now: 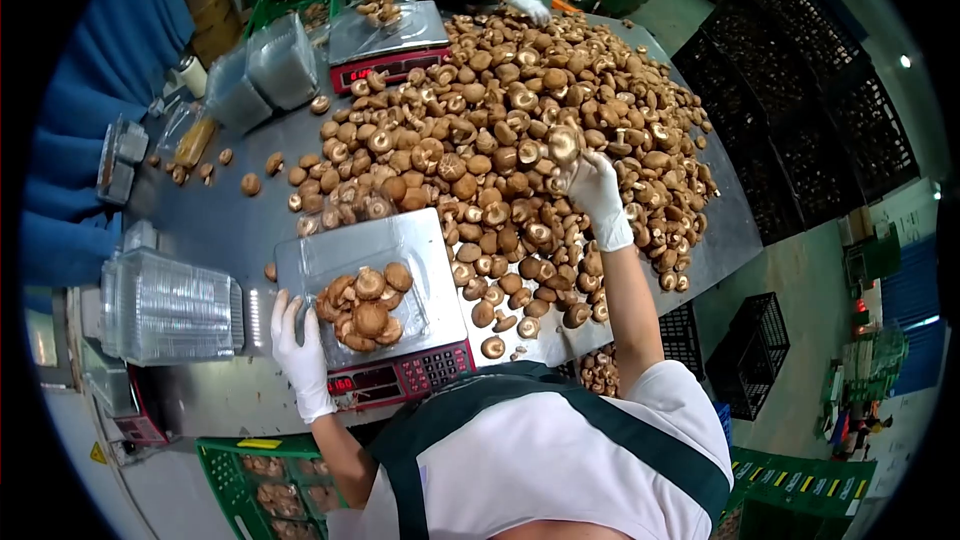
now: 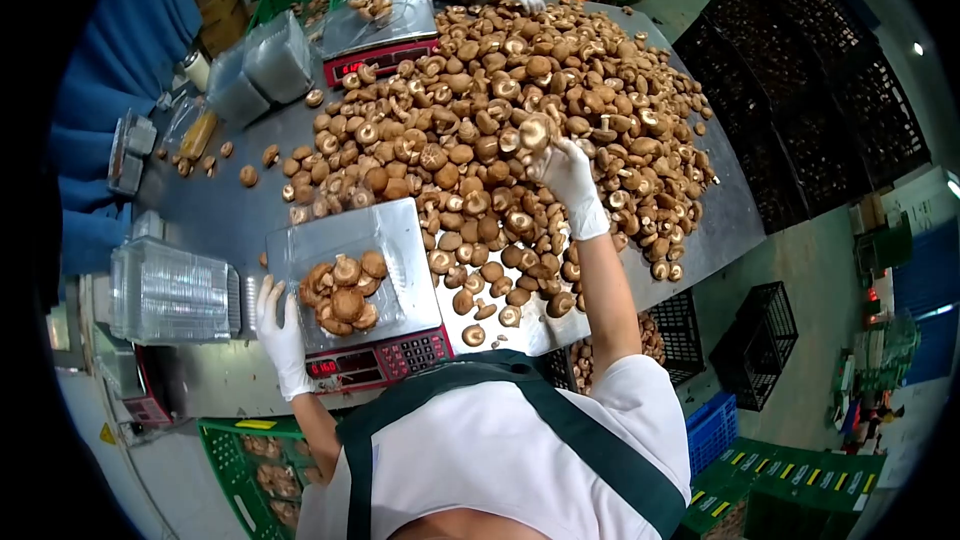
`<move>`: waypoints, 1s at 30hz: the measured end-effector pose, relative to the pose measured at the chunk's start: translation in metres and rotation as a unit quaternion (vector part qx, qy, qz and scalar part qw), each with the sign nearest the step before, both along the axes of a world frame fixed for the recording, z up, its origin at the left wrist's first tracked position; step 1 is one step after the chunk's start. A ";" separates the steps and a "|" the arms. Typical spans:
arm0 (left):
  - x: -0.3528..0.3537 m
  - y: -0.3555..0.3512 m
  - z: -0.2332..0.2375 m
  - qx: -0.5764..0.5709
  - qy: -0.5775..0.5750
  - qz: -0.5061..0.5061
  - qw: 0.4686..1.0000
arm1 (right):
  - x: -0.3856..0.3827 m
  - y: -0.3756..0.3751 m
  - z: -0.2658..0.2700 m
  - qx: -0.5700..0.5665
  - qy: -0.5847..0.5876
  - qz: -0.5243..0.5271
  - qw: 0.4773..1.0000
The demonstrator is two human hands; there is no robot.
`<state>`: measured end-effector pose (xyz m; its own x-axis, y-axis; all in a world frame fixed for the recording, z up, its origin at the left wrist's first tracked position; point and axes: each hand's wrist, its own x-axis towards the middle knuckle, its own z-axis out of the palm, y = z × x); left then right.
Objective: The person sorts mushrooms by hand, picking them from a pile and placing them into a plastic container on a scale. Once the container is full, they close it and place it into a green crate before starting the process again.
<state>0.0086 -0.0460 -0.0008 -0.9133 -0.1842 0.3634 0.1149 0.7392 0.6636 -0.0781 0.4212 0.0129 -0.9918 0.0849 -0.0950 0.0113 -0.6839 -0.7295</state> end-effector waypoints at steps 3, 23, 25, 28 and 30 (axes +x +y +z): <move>0.004 0.000 0.005 -0.004 -0.002 0.001 1.000 | 0.020 -0.030 -0.020 -0.199 -0.038 0.086 0.976; 0.026 -0.023 -0.009 0.001 0.017 0.031 0.999 | 0.052 -0.171 -0.031 -0.297 -0.045 0.382 0.874; 0.026 -0.021 -0.007 0.008 0.011 0.024 1.000 | 0.053 -0.174 -0.031 -0.276 -0.036 0.375 0.884; 0.017 -0.011 -0.009 0.014 0.000 0.010 1.000 | 0.059 -0.172 -0.029 -0.290 -0.090 0.333 0.893; 0.006 -0.002 -0.003 0.006 -0.012 -0.004 1.000 | 0.061 -0.173 -0.022 -0.317 -0.101 0.326 0.885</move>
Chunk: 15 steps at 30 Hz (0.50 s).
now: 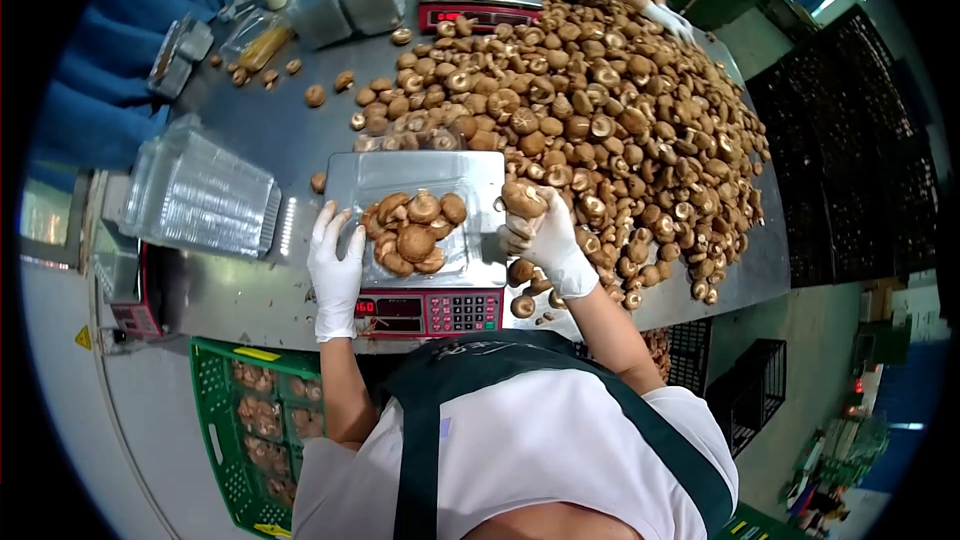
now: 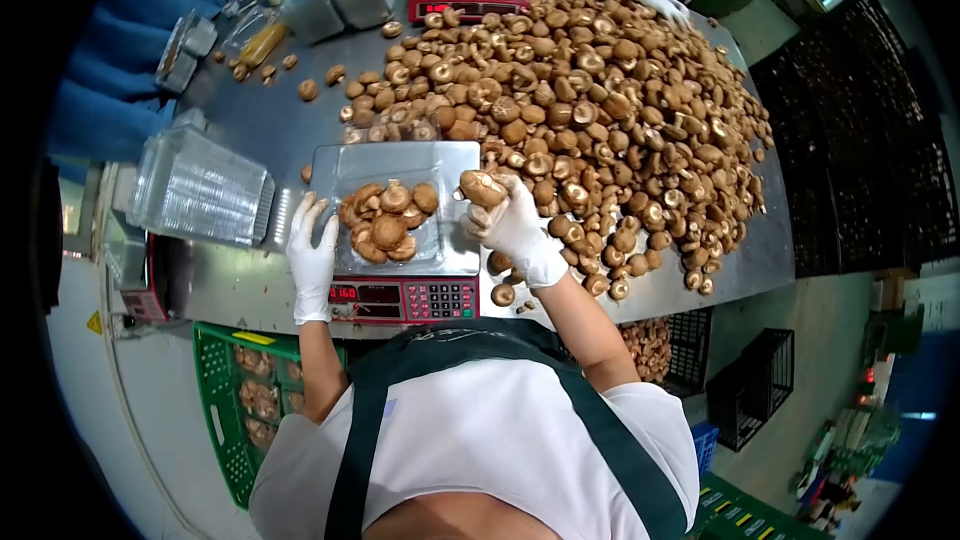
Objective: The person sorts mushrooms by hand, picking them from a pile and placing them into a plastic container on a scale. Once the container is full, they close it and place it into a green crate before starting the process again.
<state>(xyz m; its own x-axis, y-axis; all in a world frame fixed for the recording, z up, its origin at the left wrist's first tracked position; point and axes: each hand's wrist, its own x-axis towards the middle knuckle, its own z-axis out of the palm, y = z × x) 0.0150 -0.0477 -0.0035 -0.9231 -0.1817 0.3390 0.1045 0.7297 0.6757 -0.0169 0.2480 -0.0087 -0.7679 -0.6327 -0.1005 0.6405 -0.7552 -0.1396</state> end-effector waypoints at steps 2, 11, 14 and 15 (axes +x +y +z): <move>-0.004 0.016 0.011 -0.011 0.016 -0.042 0.999 | 0.003 -0.002 0.010 0.037 -0.083 -0.039 0.995; -0.002 0.042 -0.004 -0.170 -0.019 -0.127 0.977 | 0.013 0.003 0.001 -0.004 -0.050 -0.042 0.998; 0.001 0.048 -0.004 -0.161 -0.037 -0.104 0.981 | 0.020 0.002 0.001 -0.029 -0.113 -0.042 0.992; 0.002 0.047 -0.005 -0.163 -0.028 -0.106 0.980 | 0.021 0.002 0.001 -0.018 -0.121 -0.035 0.992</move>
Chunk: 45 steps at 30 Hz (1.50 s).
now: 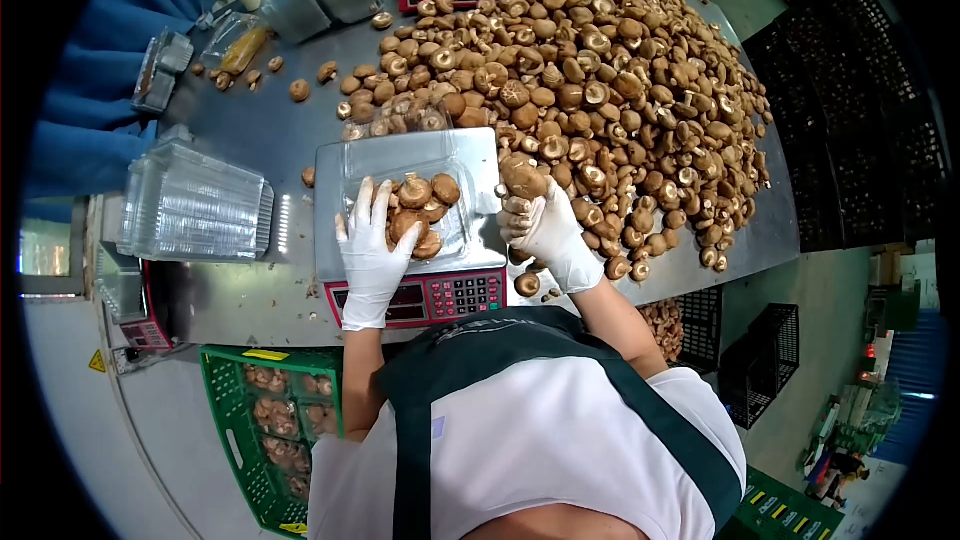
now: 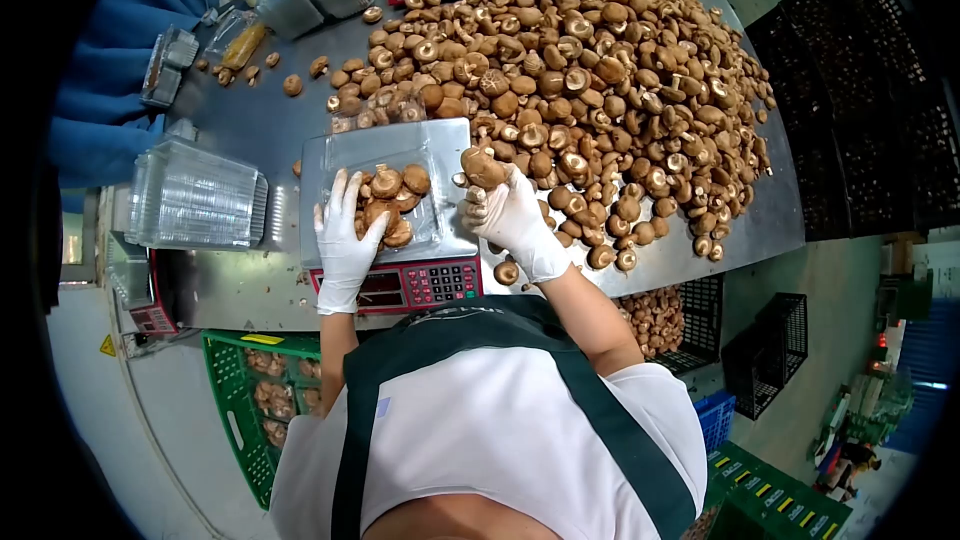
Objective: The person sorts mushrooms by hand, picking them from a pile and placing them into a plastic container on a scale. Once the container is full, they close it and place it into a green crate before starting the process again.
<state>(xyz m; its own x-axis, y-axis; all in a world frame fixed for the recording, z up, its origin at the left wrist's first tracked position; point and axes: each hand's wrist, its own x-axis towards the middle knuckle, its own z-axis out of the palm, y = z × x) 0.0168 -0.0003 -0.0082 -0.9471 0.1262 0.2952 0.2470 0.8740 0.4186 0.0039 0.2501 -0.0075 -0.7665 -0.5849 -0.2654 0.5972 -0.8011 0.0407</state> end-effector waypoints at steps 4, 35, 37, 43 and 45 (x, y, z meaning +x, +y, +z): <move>0.002 -0.001 0.002 -0.006 0.006 -0.002 1.000 | 0.000 -0.001 -0.008 -0.039 0.001 0.019 0.999; -0.017 -0.062 0.021 0.451 -0.024 0.152 0.879 | 0.032 -0.022 0.000 0.784 0.435 -0.057 0.439; -0.028 -0.069 0.024 0.452 -0.033 0.155 0.878 | 0.028 -0.030 0.005 0.781 0.509 -0.106 0.346; -0.060 -0.085 0.013 0.489 -0.112 0.136 0.854 | 0.013 -0.050 0.013 0.795 0.581 -0.049 0.168; -0.064 -0.074 0.017 0.485 -0.127 0.130 0.856 | 0.013 -0.052 0.018 0.800 0.573 -0.060 0.164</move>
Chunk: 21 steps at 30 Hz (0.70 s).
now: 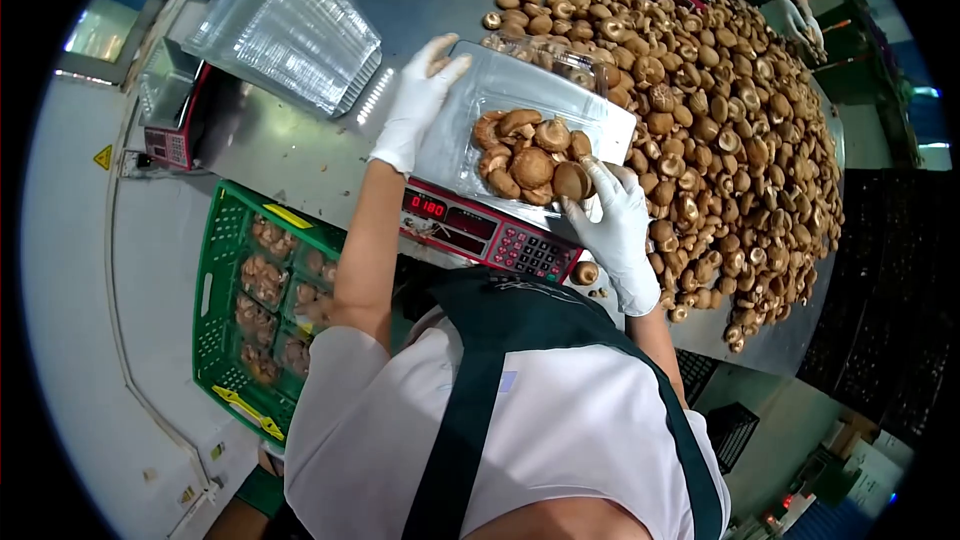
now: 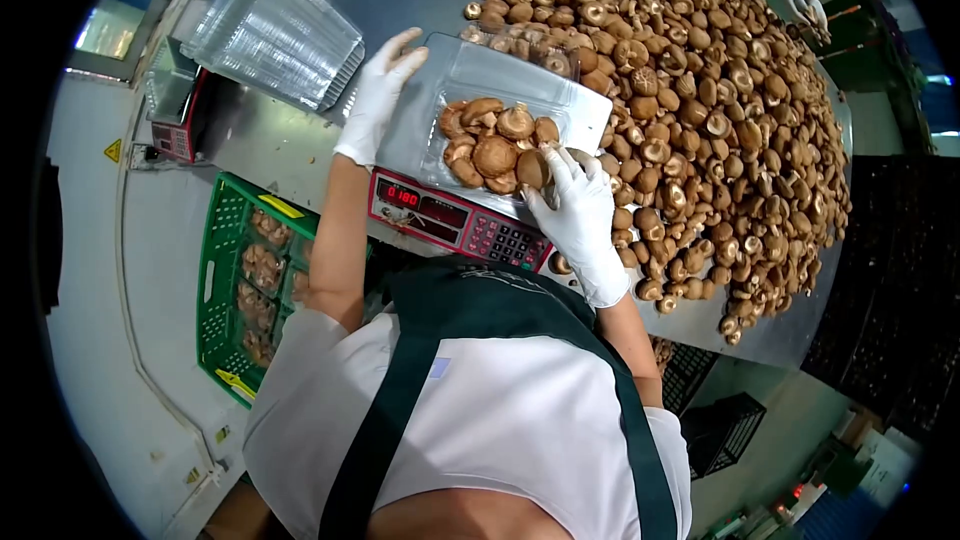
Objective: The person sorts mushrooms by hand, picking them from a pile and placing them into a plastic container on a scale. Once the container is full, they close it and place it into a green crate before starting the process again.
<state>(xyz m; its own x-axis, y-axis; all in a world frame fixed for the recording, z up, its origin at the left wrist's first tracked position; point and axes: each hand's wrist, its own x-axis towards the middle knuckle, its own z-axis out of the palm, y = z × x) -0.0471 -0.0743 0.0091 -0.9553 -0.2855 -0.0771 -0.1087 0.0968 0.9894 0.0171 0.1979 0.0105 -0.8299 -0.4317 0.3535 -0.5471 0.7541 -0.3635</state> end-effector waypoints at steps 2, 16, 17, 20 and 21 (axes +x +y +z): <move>-0.002 0.009 0.009 0.039 -0.061 -0.019 0.997 | 0.001 0.000 0.002 -0.001 0.005 -0.018 1.000; 0.010 0.000 0.022 0.160 0.095 -0.147 0.971 | 0.006 0.044 -0.011 -0.274 -0.201 -0.086 0.937; 0.022 -0.003 0.027 0.174 0.095 -0.171 0.965 | 0.008 0.048 -0.008 -0.304 -0.237 -0.123 0.915; 0.060 -0.003 0.037 -0.027 -0.070 -0.222 0.972 | 0.011 0.053 0.000 -0.415 -0.345 -0.138 0.831; 0.072 0.000 0.028 -0.123 -0.002 -0.203 0.971 | 0.011 0.052 0.003 -0.423 -0.362 -0.135 0.819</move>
